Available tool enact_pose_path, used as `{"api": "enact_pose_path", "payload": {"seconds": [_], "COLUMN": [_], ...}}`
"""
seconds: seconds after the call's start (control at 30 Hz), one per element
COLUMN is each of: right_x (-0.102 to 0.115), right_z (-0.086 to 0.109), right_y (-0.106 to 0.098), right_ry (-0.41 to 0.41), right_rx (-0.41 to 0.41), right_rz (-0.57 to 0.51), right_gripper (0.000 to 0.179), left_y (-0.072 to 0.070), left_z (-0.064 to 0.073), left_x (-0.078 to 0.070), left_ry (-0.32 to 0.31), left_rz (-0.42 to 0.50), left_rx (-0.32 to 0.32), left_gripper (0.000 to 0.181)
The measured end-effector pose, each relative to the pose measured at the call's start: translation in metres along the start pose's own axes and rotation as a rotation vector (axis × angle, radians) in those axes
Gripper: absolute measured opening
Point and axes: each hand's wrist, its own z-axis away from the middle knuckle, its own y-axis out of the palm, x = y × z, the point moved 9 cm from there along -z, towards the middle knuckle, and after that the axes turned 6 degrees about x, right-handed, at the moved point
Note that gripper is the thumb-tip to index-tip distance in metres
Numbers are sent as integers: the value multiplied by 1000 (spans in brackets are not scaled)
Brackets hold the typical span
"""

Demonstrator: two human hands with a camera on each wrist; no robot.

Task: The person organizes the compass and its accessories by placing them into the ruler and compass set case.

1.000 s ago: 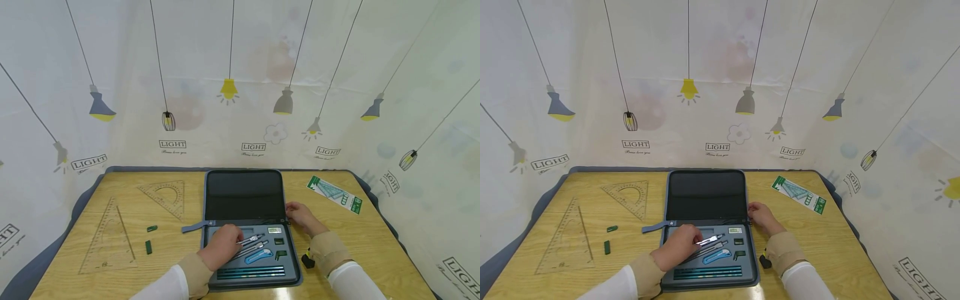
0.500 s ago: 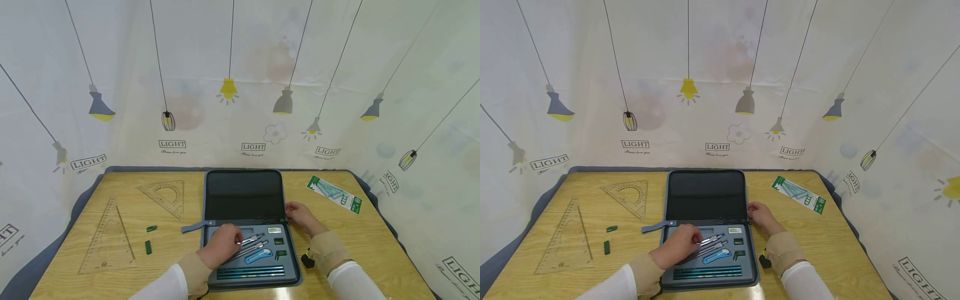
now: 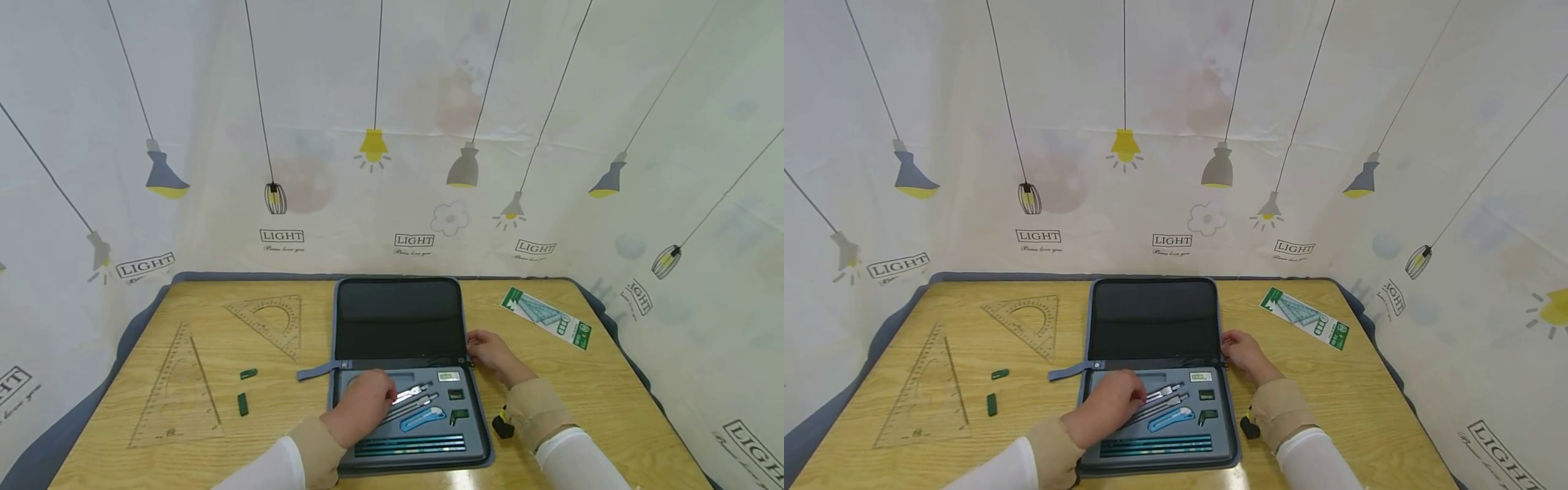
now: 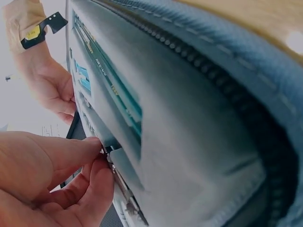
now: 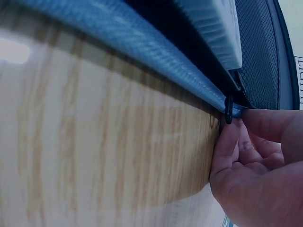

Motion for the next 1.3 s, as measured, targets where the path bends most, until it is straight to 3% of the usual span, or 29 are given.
{"api": "enact_pose_path", "payload": {"seconds": [0.33,0.57,0.83,1.13,1.3], "right_x": [-3,-4,-1,-1,-1], "right_z": [0,0,1,-2,-2], "right_y": [-2,-1,-2,0,1], "right_ry": [11,14,15,-16,-21], "right_rx": [-5,-3,-9,-9,-9], "right_rz": [12,11,17,19,17], "right_gripper": [29,30,30,30,30], "left_y": [1,-5,-12,-11,-12], "left_z": [2,15,27,25,27], "left_x": [3,6,20,18,21], "left_ry": [-19,-9,-100,-76,-62], "left_rz": [4,1,-64,-112,-49], "left_rx": [-10,-35,8,-27,-45], "left_gripper": [13,10,14,13,14]}}
